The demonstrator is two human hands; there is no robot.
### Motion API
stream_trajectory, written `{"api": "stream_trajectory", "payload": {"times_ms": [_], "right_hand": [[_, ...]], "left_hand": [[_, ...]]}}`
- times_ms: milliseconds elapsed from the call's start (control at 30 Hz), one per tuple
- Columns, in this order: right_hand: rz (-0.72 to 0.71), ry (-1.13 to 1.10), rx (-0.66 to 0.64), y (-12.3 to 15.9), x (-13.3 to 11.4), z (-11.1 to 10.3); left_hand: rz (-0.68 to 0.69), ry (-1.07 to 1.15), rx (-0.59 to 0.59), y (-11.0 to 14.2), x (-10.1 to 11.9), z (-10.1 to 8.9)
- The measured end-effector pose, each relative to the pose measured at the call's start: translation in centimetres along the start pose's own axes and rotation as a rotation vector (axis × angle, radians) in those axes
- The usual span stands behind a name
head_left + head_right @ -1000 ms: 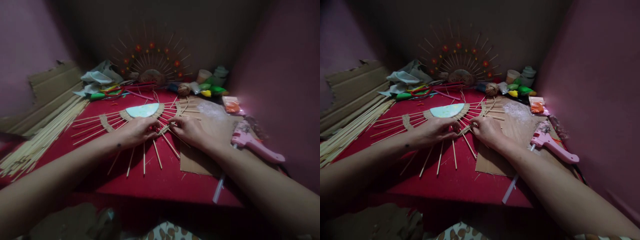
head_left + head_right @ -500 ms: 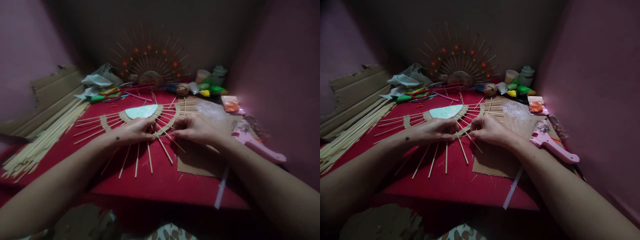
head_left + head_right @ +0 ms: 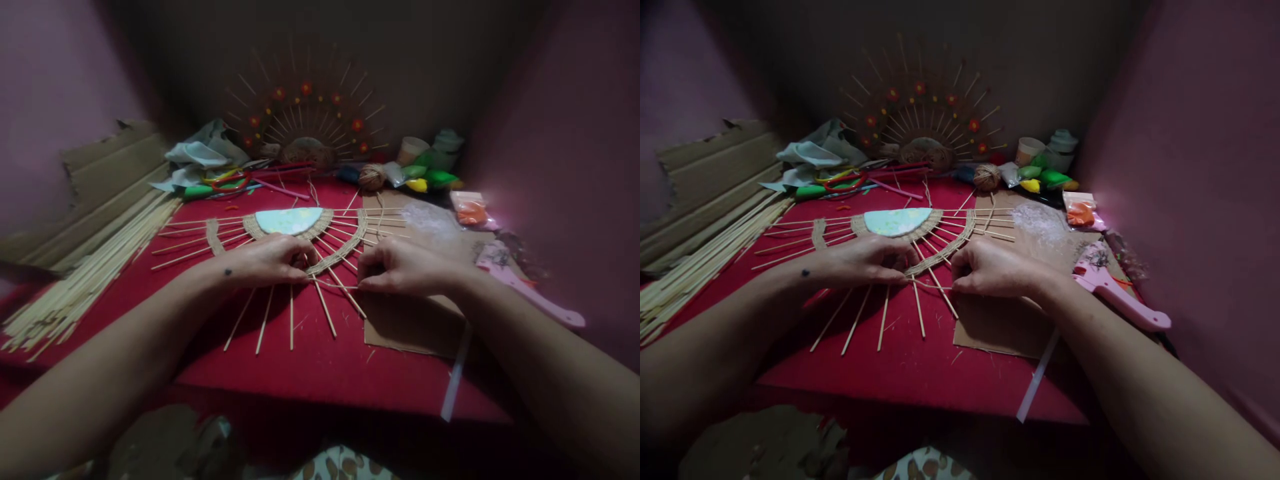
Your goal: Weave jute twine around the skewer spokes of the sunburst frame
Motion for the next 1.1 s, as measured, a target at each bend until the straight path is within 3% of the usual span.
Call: {"api": "stream_trajectory", "payload": {"times_ms": [333,833,1100], "right_hand": [[0.042,0.11,0.091,-0.1,-0.5,0.3],[-0.011,-0.09,0.076,0.4,-1.1,-0.4],[-0.027,-0.17,-0.099,0.6,-1.2,0.3]], "left_hand": [[-0.132,-0.004,0.054,-0.5,0.7,0.7],[-0.187,-0.088,0.15,-1.0,0.9,1.3],[-0.247,-0.124,0.084,-1.8,1.2,1.0]]}}
Point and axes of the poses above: each hand's wrist, its own y-axis away from the middle knuckle, its own z-axis out of the palm, x = y × z, the point moved 2 cm from there along -y, towards the middle knuckle, and after that the axes turned 1 degree about x, right-handed, at the moved point
